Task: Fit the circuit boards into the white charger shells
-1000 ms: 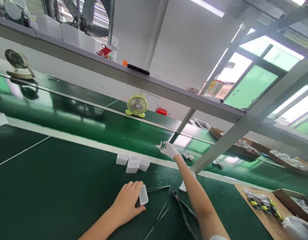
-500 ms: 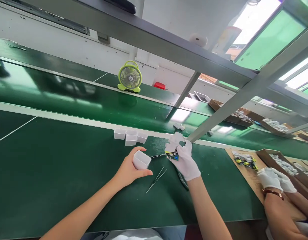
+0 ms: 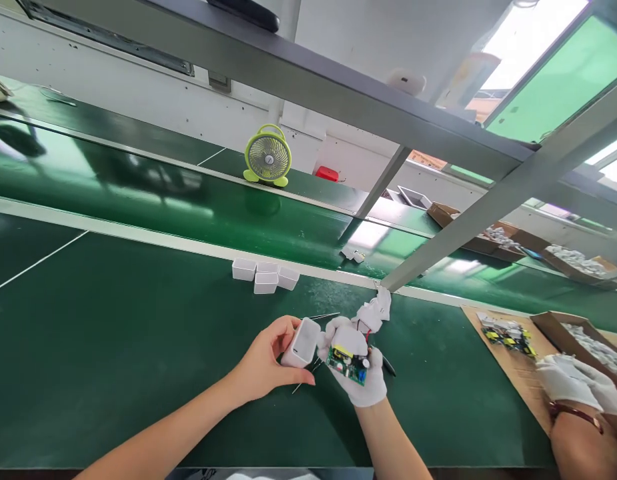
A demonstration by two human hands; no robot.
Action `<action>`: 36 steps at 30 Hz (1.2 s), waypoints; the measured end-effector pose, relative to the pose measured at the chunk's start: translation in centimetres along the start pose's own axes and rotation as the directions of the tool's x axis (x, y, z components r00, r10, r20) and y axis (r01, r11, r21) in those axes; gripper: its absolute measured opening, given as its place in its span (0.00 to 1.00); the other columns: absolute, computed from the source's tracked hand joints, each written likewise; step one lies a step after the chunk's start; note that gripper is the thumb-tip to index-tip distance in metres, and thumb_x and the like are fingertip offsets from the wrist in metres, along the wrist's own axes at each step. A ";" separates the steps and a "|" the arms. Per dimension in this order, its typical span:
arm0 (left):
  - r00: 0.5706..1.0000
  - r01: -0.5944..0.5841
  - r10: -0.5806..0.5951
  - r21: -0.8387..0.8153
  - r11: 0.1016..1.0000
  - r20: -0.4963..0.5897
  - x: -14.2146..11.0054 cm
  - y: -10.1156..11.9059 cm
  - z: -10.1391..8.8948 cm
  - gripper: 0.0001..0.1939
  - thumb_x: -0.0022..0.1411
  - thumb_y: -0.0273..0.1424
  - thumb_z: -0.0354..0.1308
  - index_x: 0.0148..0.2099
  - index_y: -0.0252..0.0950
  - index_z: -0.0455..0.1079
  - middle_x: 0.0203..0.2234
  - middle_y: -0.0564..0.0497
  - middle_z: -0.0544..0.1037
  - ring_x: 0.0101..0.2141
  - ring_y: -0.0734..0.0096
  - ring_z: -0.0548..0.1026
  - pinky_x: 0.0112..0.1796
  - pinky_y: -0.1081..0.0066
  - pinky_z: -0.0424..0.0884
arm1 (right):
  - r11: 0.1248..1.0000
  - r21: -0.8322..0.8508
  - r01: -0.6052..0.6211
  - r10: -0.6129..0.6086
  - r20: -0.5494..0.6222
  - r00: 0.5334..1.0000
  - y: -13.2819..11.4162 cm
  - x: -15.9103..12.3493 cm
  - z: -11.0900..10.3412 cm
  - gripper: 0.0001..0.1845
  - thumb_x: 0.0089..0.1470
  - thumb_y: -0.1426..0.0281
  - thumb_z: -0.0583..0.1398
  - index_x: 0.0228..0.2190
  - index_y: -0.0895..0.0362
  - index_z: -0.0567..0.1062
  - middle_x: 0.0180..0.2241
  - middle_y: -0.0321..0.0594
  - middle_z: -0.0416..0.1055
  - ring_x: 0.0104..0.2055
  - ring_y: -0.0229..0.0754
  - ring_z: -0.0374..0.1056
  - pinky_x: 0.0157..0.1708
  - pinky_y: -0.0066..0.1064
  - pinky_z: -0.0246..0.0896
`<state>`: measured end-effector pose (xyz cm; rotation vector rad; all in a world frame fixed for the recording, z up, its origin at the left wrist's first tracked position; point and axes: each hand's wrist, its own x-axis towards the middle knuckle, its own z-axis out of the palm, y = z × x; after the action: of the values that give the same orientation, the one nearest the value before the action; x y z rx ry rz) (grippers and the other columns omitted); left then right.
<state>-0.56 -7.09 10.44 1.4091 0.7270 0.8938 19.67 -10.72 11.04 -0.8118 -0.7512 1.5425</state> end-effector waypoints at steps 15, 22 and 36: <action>0.783 -0.553 0.618 0.536 0.638 0.071 -0.6 -0.3 -0.4 0.20 0.59 0.32 0.66 0.31 0.38 0.53 0.43 0.48 0.68 0.31 0.76 0.68 0.26 0.76 0.67 | 0.512 -0.463 0.723 -0.673 0.306 0.673 0.9 -0.9 1.4 0.36 0.47 0.52 0.73 0.55 0.45 0.72 0.47 0.43 0.75 0.44 0.53 0.76 0.38 0.43 0.78; 0.771 -0.564 0.631 0.554 0.612 0.088 -0.5 -0.4 -0.5 0.19 0.59 0.32 0.65 0.32 0.38 0.54 0.43 0.48 0.67 0.30 0.77 0.67 0.26 0.76 0.68 | 0.469 -0.506 0.723 -0.650 0.356 0.671 0.7 -1.2 1.3 0.36 0.49 0.57 0.74 0.57 0.44 0.71 0.49 0.42 0.75 0.47 0.52 0.76 0.45 0.45 0.76; 0.749 -0.579 0.658 0.559 0.594 0.076 -0.2 -0.2 -0.5 0.19 0.60 0.33 0.65 0.31 0.38 0.53 0.42 0.48 0.67 0.30 0.77 0.67 0.26 0.76 0.68 | 0.429 -0.608 0.667 -0.574 0.387 0.722 0.8 -1.9 0.2 0.33 0.52 0.57 0.71 0.57 0.44 0.70 0.51 0.43 0.76 0.50 0.55 0.76 0.44 0.49 0.79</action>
<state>-1.06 -7.00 10.18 2.2267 0.6159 1.4151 19.21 -12.71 10.71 -0.8422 -1.6130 0.5590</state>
